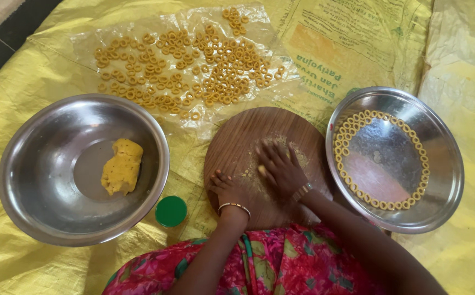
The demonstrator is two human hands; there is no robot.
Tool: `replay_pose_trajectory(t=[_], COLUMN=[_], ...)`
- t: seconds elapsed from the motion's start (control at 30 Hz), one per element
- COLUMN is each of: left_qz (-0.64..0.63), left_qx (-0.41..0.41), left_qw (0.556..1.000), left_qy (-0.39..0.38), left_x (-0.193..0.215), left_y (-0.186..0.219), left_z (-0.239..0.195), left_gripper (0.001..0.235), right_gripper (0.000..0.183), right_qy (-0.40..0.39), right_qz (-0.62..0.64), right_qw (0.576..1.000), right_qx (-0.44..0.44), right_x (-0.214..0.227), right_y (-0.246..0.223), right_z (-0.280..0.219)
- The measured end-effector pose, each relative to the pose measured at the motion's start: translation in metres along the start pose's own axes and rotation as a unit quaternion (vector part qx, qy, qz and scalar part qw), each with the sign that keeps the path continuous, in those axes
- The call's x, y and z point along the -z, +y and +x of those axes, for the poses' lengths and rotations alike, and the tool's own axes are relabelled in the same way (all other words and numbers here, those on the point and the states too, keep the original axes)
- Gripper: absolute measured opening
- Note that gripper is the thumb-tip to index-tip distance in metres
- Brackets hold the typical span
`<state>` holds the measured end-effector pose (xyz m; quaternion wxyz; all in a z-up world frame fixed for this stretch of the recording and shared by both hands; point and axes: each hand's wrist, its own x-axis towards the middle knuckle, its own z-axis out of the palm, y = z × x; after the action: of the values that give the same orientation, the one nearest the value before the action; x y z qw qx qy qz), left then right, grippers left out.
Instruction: The person rolls small pieces of yellow dough into thin ropes on a wooden board, then forms them into small rings and places them into a metal tray. The person repeats this process, arranging the rings in a circular pattern inside the tray.
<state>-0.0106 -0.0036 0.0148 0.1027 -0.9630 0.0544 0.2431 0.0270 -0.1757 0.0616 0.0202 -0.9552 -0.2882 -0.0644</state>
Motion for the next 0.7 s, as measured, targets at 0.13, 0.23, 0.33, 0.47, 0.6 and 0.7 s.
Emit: replay_pose_trajectory(t=[0.13,0.23,0.33,0.47,0.6,0.7], left_qz=[-0.046,-0.065,-0.064,-0.066,-0.042,-0.020], left_qx=[0.000,-0.001,-0.001,0.003,0.010,0.005], left_qw=[0.999,0.998,0.998,0.998,0.999,0.999], left_qy=[-0.009,-0.009,-0.003,0.008,0.029,0.030], left_x=[0.001,0.000,-0.003,-0.011,-0.016,-0.015], left_y=[0.001,0.000,0.003,0.000,-0.004,-0.006], left_z=[0.003,0.008,0.010,0.011,0.008,0.004], left_gripper=[0.065,0.070,0.067,0.064,0.061,0.061], right_gripper=[0.062,0.065,0.067,0.069,0.069,0.067], right_qy=[0.023,0.016,0.046,0.035,0.009,-0.052], right_qz=[-0.140,-0.052,-0.031,-0.014,0.027,0.044], right_qw=[0.990,0.996,0.994,0.995,0.999,0.998], right_qx=[-0.026,-0.078,-0.094,-0.091,-0.030,-0.010], right_x=[-0.035,-0.047,-0.045,-0.028,0.004,0.029], right_y=[0.023,0.025,0.017,-0.009,-0.027,-0.032], right_z=[0.113,0.146,0.125,0.052,-0.036,-0.089])
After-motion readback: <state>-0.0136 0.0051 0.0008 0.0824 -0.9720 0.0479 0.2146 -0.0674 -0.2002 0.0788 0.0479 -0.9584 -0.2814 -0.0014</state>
